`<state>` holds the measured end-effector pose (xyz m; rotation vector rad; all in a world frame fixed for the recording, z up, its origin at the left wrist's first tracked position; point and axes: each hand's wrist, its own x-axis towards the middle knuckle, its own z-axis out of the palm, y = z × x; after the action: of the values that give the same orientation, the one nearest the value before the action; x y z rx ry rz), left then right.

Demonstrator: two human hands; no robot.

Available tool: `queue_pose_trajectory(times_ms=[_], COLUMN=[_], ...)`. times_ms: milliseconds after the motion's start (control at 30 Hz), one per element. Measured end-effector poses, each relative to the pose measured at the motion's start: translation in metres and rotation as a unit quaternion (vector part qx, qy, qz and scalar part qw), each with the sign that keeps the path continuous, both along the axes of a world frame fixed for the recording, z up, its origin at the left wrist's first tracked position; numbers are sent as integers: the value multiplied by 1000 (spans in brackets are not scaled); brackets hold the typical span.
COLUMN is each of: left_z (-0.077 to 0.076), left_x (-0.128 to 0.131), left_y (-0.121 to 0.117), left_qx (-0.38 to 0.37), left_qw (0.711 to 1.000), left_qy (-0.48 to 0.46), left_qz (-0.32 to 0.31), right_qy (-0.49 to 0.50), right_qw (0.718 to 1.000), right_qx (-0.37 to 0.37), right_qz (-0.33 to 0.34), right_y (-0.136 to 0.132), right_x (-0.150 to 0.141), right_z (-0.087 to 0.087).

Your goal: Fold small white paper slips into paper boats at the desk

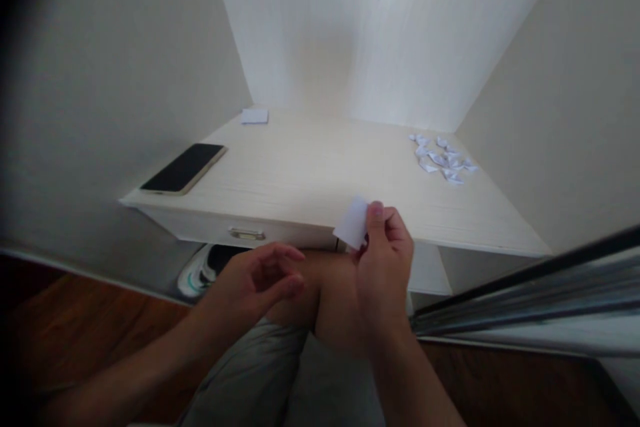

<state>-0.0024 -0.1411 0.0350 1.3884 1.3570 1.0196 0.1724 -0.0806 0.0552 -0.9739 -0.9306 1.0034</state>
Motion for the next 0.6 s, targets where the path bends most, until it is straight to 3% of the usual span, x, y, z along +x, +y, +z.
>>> queue_pose_trajectory(times_ms=[67,167,333,600], left_z=[12,33,46,54], left_x=[10,24,33,34], left_y=[0,4,9,2], left_qx=[26,85,137,125], left_qw=[998,992,985,984], left_qy=[-39,-72,-80,-83], left_qz=[37,52,69,95], right_qy=[81,141,146,171], right_qw=[993,978,973,984], right_qx=[-63,-120,-130,-39], right_qz=[60,94,123,-13], right_y=[-4,-13,-23,-33], right_x=[-13,-33,-46,-51], right_z=[1,1,2,2])
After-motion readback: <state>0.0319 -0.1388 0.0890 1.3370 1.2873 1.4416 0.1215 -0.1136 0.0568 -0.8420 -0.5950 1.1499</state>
